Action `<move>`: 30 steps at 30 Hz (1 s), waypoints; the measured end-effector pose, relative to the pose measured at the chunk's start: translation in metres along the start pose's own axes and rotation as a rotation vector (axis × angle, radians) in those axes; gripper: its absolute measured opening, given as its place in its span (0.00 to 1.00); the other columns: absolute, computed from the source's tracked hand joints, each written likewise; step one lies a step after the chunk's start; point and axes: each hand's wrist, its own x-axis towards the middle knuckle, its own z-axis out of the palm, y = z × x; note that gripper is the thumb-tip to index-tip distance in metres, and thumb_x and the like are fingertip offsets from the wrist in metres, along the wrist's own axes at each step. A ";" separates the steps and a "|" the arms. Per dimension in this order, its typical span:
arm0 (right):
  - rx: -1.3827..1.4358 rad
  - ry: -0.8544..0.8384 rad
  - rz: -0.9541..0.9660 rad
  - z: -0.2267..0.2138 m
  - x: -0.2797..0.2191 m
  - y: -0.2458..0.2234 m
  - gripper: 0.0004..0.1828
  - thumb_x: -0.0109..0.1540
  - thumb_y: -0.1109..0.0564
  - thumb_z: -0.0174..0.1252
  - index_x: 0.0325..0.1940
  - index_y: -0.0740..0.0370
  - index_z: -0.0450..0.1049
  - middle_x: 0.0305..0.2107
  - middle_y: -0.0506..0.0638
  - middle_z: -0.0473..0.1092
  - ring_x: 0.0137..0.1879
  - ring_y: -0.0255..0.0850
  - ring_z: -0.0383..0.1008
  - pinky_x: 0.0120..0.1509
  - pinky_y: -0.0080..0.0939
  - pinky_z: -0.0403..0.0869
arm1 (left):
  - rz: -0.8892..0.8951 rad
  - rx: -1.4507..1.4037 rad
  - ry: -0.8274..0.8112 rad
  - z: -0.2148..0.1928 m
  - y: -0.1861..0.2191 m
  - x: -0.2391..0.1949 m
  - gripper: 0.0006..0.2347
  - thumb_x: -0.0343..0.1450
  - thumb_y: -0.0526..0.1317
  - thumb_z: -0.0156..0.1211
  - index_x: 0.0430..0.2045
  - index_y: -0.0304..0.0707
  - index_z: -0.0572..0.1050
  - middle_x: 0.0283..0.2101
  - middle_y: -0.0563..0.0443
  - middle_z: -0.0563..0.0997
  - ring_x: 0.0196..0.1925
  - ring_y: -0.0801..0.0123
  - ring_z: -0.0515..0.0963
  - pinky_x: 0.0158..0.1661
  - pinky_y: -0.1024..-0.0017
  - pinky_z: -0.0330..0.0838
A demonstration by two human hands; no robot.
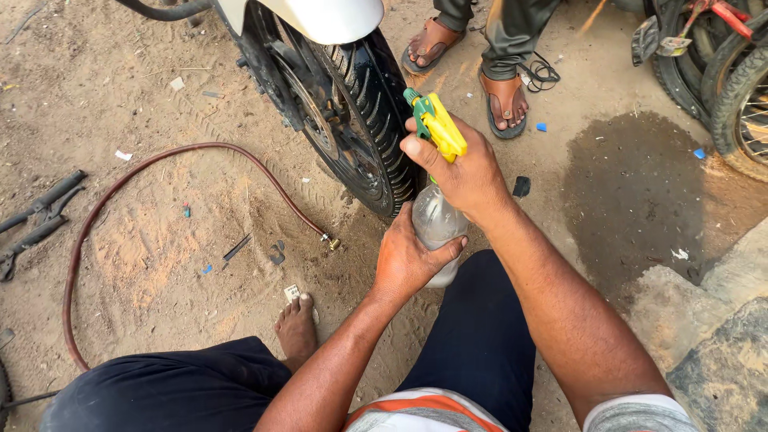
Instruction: The person sprays a liquid from a bottle onto a motorcycle tire and rubs it with their hand. They then use a pressure gauge to check the tire pressure.
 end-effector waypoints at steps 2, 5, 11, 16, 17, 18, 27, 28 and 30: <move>-0.118 0.013 0.230 -0.002 0.010 -0.002 0.19 0.67 0.44 0.63 0.47 0.64 0.76 0.29 0.46 0.76 0.36 0.32 0.75 0.42 0.34 0.73 | -0.022 -0.023 -0.014 -0.003 0.008 0.006 0.41 0.56 0.54 0.77 0.55 0.19 0.67 0.48 0.29 0.81 0.52 0.44 0.83 0.52 0.56 0.76; -0.105 0.010 0.319 -0.002 0.017 -0.004 0.19 0.66 0.44 0.63 0.44 0.63 0.77 0.25 0.44 0.76 0.32 0.31 0.75 0.39 0.34 0.73 | -0.058 -0.096 -0.031 -0.008 0.019 0.007 0.36 0.57 0.54 0.75 0.52 0.25 0.70 0.46 0.32 0.83 0.50 0.46 0.84 0.51 0.57 0.77; -0.069 -0.006 0.388 -0.002 0.020 -0.004 0.21 0.66 0.44 0.64 0.49 0.65 0.77 0.32 0.49 0.76 0.38 0.33 0.76 0.43 0.34 0.74 | -0.112 -0.088 -0.081 -0.009 0.026 0.010 0.36 0.57 0.55 0.76 0.51 0.25 0.69 0.44 0.32 0.82 0.48 0.47 0.85 0.49 0.57 0.78; 0.127 -0.058 0.218 -0.006 0.015 -0.004 0.21 0.67 0.44 0.63 0.53 0.63 0.75 0.38 0.45 0.77 0.44 0.30 0.78 0.50 0.31 0.77 | -0.073 -0.096 -0.075 -0.002 0.017 0.009 0.39 0.57 0.56 0.76 0.52 0.20 0.67 0.45 0.29 0.81 0.49 0.45 0.85 0.50 0.57 0.78; 0.106 -0.071 0.201 -0.008 0.013 -0.004 0.22 0.67 0.44 0.64 0.54 0.64 0.75 0.38 0.45 0.77 0.45 0.29 0.78 0.51 0.31 0.76 | -0.080 -0.083 -0.073 0.000 0.015 0.008 0.40 0.57 0.56 0.76 0.53 0.19 0.67 0.45 0.29 0.81 0.49 0.45 0.84 0.49 0.57 0.78; 0.085 -0.085 0.183 -0.008 0.012 -0.003 0.22 0.67 0.44 0.64 0.54 0.64 0.75 0.39 0.45 0.77 0.46 0.29 0.77 0.52 0.31 0.75 | -0.087 -0.070 -0.070 0.002 0.013 0.006 0.41 0.56 0.56 0.76 0.53 0.18 0.66 0.45 0.29 0.81 0.49 0.45 0.84 0.49 0.57 0.78; -0.181 -0.001 -0.105 -0.011 -0.012 0.016 0.21 0.67 0.45 0.62 0.49 0.66 0.74 0.36 0.50 0.76 0.41 0.34 0.76 0.45 0.38 0.74 | -0.109 -0.035 -0.142 0.031 -0.014 -0.003 0.49 0.55 0.56 0.78 0.60 0.11 0.59 0.46 0.24 0.80 0.50 0.42 0.84 0.50 0.57 0.78; -0.225 -0.004 0.069 -0.011 -0.015 0.017 0.20 0.66 0.44 0.63 0.47 0.65 0.75 0.31 0.49 0.76 0.38 0.34 0.76 0.42 0.38 0.74 | -0.112 -0.038 -0.159 0.033 -0.015 -0.005 0.50 0.55 0.57 0.78 0.61 0.11 0.58 0.46 0.23 0.80 0.50 0.42 0.84 0.51 0.57 0.78; -0.302 -0.024 0.421 -0.012 -0.022 0.019 0.19 0.64 0.42 0.64 0.41 0.61 0.77 0.23 0.47 0.76 0.30 0.34 0.77 0.38 0.38 0.75 | -0.130 -0.032 -0.188 0.039 -0.019 -0.012 0.48 0.55 0.56 0.78 0.60 0.15 0.61 0.46 0.25 0.81 0.50 0.42 0.83 0.50 0.56 0.78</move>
